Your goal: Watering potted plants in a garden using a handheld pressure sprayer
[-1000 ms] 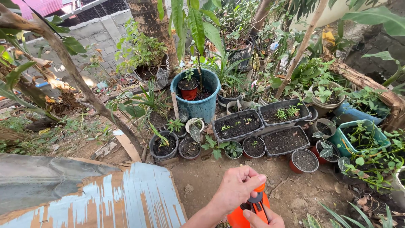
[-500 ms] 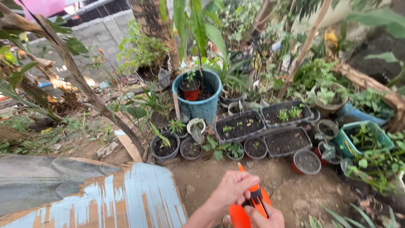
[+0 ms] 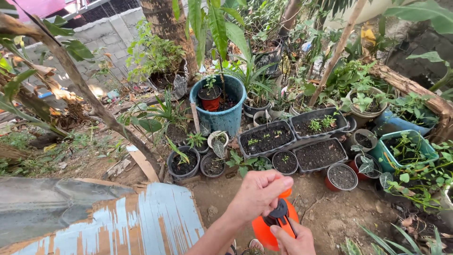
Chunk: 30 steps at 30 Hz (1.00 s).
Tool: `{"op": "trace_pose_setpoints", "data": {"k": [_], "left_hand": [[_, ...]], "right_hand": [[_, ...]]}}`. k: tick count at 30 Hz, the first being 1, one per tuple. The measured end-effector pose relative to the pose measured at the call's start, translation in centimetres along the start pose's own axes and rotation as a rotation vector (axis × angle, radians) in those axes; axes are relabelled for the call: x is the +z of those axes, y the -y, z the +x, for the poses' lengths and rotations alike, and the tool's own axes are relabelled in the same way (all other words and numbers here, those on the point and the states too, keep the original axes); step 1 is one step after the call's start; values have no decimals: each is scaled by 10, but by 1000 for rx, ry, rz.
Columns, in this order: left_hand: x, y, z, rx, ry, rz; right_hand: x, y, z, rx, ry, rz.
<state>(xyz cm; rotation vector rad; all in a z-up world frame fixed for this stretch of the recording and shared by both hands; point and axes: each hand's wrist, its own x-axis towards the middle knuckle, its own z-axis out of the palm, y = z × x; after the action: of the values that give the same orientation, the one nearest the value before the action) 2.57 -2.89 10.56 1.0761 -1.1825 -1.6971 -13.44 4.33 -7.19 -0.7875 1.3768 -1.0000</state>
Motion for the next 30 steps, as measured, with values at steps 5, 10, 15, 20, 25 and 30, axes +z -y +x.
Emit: {"op": "trace_pose_setpoints", "data": {"k": [5, 10, 15, 20, 25, 30], "left_hand": [[-21, 93, 30, -182, 23, -4], [-13, 89, 29, -226, -73, -134], [2, -50, -7, -175, -37, 82], [-7, 3, 4, 17, 53, -5], [-24, 105, 35, -102, 61, -69], [-16, 78, 35, -190, -61, -55]], "right_hand": [[12, 18, 6, 122, -96, 7], [-3, 2, 11, 238, -176, -291], [-21, -54, 23, 13, -9, 92], [-3, -1, 8, -10, -47, -66], [5, 19, 17, 93, -46, -85], [-13, -1, 26, 81, -21, -88]]}}
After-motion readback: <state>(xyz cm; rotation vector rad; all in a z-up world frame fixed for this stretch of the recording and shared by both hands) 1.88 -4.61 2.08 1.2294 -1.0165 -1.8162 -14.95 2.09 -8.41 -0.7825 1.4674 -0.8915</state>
